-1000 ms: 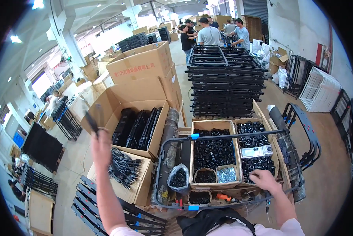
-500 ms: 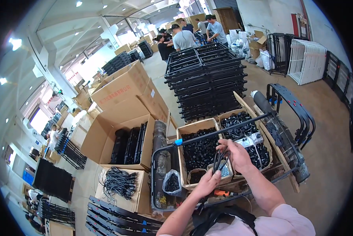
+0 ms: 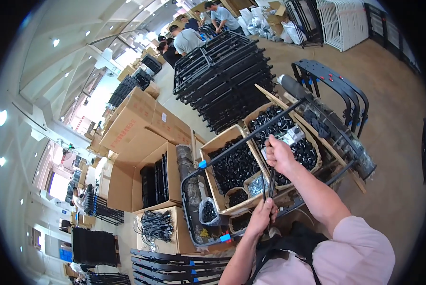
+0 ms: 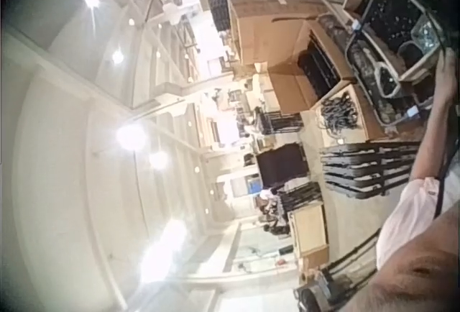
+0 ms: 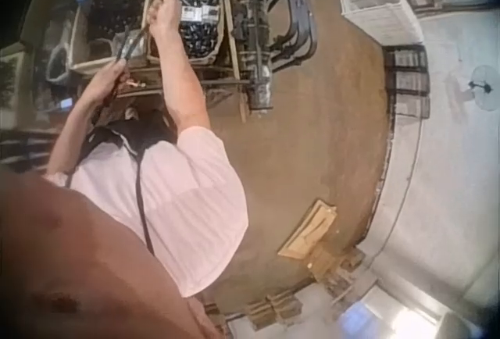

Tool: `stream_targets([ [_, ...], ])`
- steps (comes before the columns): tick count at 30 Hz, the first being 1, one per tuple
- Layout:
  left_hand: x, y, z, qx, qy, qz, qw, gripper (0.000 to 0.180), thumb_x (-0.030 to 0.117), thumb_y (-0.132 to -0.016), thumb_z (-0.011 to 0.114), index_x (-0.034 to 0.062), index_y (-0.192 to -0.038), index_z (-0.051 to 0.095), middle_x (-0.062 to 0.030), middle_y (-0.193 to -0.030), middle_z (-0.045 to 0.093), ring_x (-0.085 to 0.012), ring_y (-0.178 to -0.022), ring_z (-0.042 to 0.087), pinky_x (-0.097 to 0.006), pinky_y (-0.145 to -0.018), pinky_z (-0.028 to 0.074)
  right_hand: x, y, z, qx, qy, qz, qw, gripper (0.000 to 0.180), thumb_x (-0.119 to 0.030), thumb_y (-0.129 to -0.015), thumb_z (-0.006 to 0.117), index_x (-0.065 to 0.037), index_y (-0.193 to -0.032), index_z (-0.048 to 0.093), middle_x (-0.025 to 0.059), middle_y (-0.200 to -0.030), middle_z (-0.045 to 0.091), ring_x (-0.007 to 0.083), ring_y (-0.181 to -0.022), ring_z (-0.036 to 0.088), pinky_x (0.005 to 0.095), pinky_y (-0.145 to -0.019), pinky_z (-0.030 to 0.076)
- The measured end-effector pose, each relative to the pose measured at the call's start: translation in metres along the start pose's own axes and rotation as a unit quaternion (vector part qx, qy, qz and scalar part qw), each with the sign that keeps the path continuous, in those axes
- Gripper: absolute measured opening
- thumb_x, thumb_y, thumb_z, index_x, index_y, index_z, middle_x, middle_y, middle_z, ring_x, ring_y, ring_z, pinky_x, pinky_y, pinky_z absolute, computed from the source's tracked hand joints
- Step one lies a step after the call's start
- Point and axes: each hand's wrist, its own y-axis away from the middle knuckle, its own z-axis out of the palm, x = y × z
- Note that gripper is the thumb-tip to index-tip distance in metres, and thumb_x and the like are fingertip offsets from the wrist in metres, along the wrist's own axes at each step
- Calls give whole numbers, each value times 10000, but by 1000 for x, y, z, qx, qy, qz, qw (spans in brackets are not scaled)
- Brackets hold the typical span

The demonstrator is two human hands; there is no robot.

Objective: Assembling electronic or plastic components by connecting wires and securing housings with screws.

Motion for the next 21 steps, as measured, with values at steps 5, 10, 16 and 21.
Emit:
stream_targets([
  [5, 4, 12, -5, 55, -51, 18, 997, 339, 388, -1150, 421, 113, -967, 496, 3, -802, 500, -103, -650, 484, -274, -609, 417, 5, -11, 23, -3, 27, 10, 1000, 387, -459, -1119, 459, -137, -914, 524, -91, -594, 332, 60, -425, 244, 274, -403, 198],
  [10, 6, 28, -5, 68, 17, 1, 998, 323, 402, -1137, 457, 119, -989, 506, -4, -810, 509, -116, -643, 499, -285, -596, 441, 25, -40, 40, 24, 55, 15, 998, 365, -427, -1109, 468, -138, -895, 533, -90, -584, 348, 61, -410, 256, 272, -385, 196],
  [16, 11, 59, -1, 74, 97, -10, 992, 333, 402, -1130, 474, 95, -1007, 517, -36, -829, 525, -159, -654, 529, -326, -614, 466, 29, -58, 55, 57, 77, -16, 995, 318, -380, -1066, 529, -132, -870, 565, -62, -580, 418, 76, -402, 322, 265, -361, 236],
  [21, 15, 93, 10, 83, 58, -7, 995, 364, 396, -1135, 442, 67, -1002, 520, -64, -844, 551, -195, -683, 556, -340, -664, 475, 8, -69, 60, 65, 84, -37, 994, 269, -326, -1022, 551, -127, -841, 574, -70, -582, 407, 69, -411, 320, 253, -367, 240],
])
